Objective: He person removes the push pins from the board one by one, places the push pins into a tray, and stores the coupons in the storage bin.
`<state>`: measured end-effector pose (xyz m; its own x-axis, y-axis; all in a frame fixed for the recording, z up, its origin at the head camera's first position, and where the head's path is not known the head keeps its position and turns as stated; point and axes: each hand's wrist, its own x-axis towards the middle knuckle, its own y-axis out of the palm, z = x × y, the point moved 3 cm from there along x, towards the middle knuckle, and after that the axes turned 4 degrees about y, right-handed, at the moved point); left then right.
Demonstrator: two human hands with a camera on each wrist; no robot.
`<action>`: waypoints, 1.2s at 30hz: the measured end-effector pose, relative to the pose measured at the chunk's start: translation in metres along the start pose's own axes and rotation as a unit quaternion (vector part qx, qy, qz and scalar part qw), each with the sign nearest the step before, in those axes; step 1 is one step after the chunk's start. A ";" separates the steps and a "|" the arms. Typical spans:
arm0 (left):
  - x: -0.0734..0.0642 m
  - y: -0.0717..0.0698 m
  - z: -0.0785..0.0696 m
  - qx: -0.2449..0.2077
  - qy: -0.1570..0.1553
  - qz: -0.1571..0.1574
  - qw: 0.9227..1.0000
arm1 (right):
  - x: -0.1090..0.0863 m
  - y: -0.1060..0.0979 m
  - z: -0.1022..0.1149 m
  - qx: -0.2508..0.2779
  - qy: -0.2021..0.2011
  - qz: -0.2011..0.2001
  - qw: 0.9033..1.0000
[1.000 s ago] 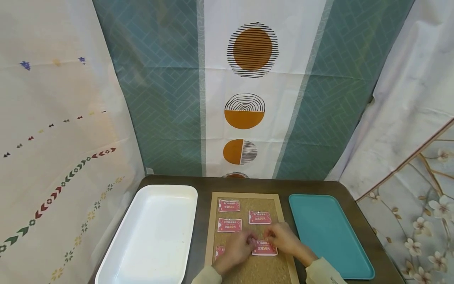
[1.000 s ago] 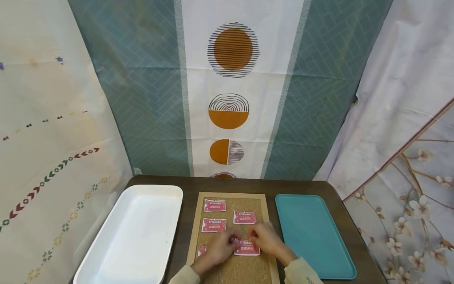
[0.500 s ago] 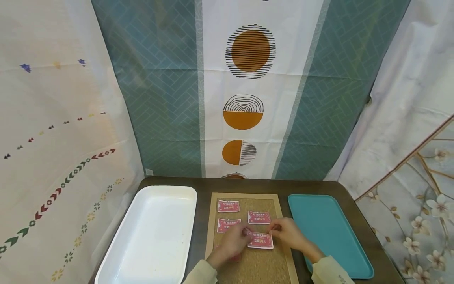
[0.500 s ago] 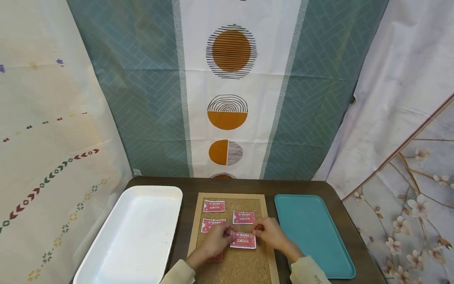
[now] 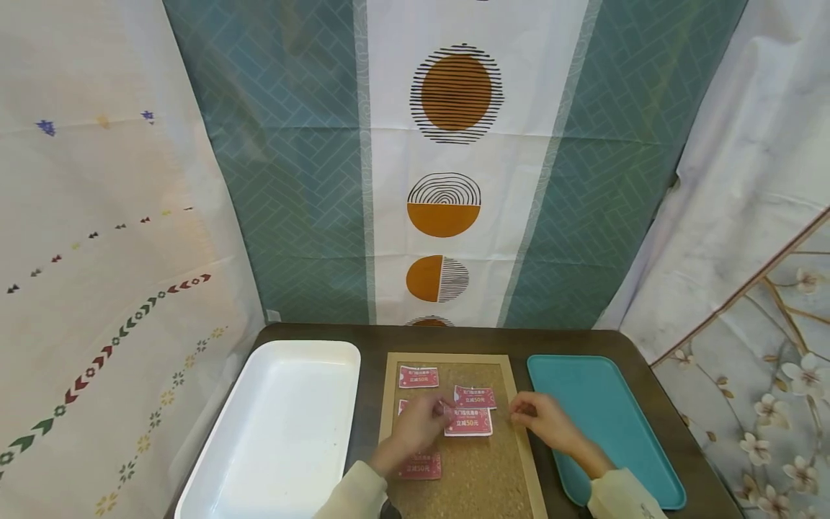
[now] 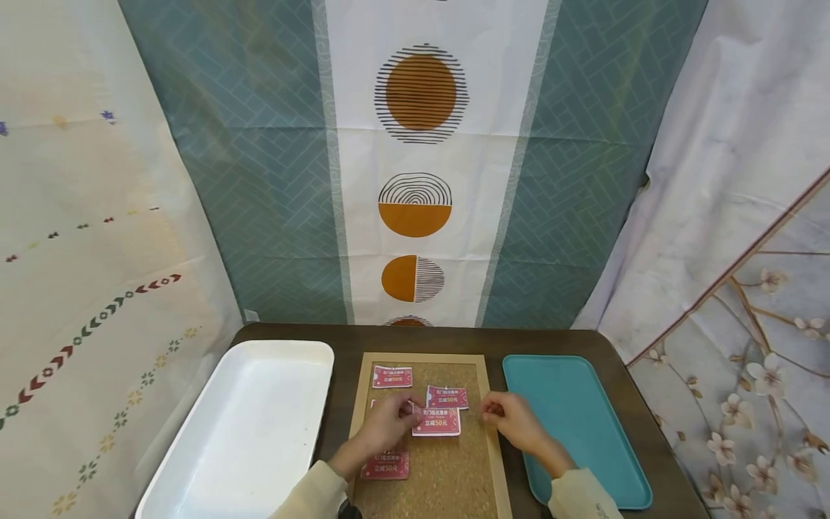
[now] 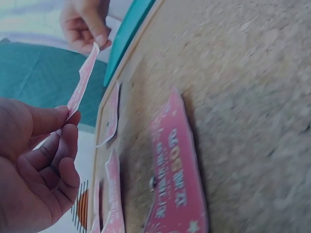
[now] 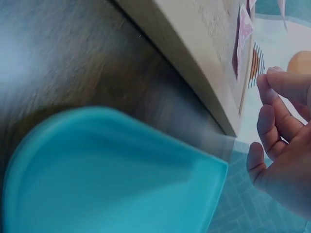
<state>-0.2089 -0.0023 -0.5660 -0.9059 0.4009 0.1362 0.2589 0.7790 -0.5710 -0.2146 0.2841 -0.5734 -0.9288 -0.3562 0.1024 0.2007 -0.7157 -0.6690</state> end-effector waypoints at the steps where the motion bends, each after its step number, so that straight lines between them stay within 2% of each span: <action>1: 0.000 -0.002 0.000 -0.003 -0.006 0.001 1.000 | -0.001 -0.001 -0.001 -0.001 0.002 -0.002 1.000; 4: 0.000 -0.009 0.001 -0.020 -0.027 0.005 0.999 | -0.004 -0.006 -0.004 -0.005 0.008 -0.007 1.000; 7: 0.001 -0.017 0.004 -0.023 -0.028 -0.005 0.999 | -0.007 -0.010 -0.008 -0.013 0.016 -0.009 1.000; 11: 0.003 -0.029 0.008 0.003 -0.013 -0.026 1.000 | -0.011 -0.015 -0.015 -0.025 0.023 -0.015 0.999; 16: 0.003 -0.040 0.013 0.009 -0.019 -0.029 0.999 | -0.016 -0.020 -0.020 -0.053 0.019 -0.030 0.998; 23: 0.002 -0.056 0.015 0.055 -0.016 -0.036 0.998 | -0.019 -0.025 -0.023 -0.070 0.001 -0.037 0.997; 36: 0.001 -0.085 0.014 0.078 -0.017 -0.061 0.995 | -0.025 -0.039 -0.035 -0.068 0.043 -0.038 0.996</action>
<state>-0.2366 -0.0748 -0.5287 -0.9387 0.2894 0.1872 0.0928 0.7353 -0.6714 -0.2102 0.3418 -0.5755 -0.9643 -0.2468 0.0966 0.0903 -0.6486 -0.7558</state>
